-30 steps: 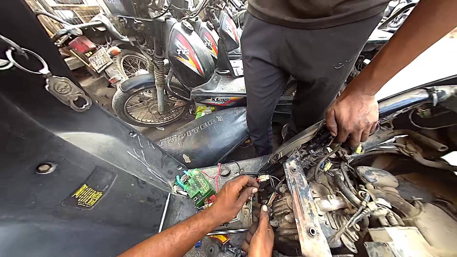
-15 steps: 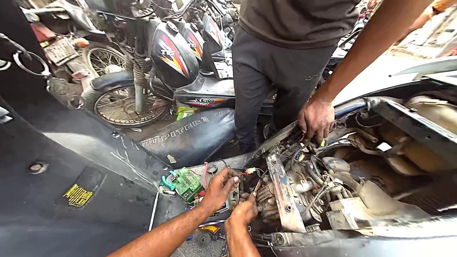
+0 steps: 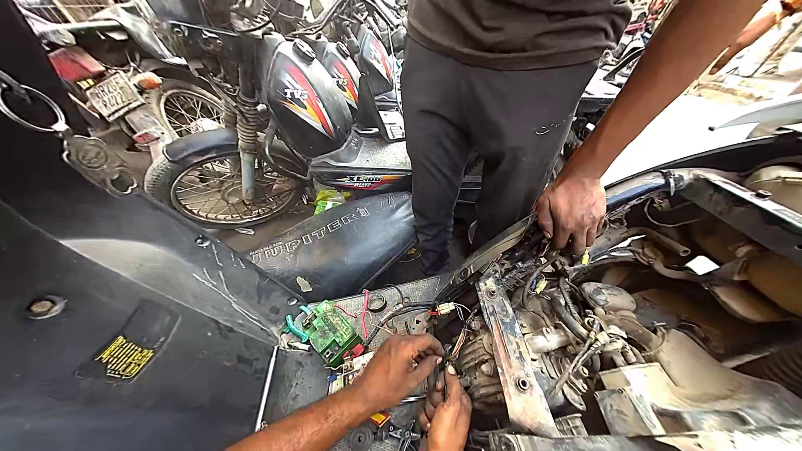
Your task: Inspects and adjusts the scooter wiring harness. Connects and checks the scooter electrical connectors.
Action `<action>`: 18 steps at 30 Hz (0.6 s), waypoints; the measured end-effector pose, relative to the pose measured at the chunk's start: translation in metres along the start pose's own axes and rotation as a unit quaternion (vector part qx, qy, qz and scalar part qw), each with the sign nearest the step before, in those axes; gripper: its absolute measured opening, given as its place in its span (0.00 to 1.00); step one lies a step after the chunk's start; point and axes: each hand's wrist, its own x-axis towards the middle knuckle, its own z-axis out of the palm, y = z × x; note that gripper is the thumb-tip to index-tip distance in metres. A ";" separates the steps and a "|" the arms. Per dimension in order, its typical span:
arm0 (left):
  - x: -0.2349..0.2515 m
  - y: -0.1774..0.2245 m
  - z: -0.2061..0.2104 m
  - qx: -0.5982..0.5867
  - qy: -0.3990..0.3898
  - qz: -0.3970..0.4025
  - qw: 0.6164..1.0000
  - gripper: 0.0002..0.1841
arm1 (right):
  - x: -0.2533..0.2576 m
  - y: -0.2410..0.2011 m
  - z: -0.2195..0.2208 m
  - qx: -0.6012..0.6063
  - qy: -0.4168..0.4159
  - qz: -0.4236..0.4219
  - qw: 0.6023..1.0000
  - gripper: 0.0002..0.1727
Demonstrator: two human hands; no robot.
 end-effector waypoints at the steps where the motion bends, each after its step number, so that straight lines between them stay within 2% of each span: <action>1: -0.001 0.002 0.002 0.029 -0.003 0.004 1.000 0.13 | -0.001 0.000 -0.001 0.002 -0.005 0.002 1.000 0.28; 7: -0.007 0.001 0.010 0.121 0.000 -0.001 0.993 0.12 | -0.004 -0.002 -0.003 0.009 -0.016 0.013 1.000 0.28; 18: 0.001 0.005 0.005 0.106 -0.076 -0.004 0.992 0.14 | -0.005 -0.004 -0.004 0.023 -0.017 0.033 0.999 0.28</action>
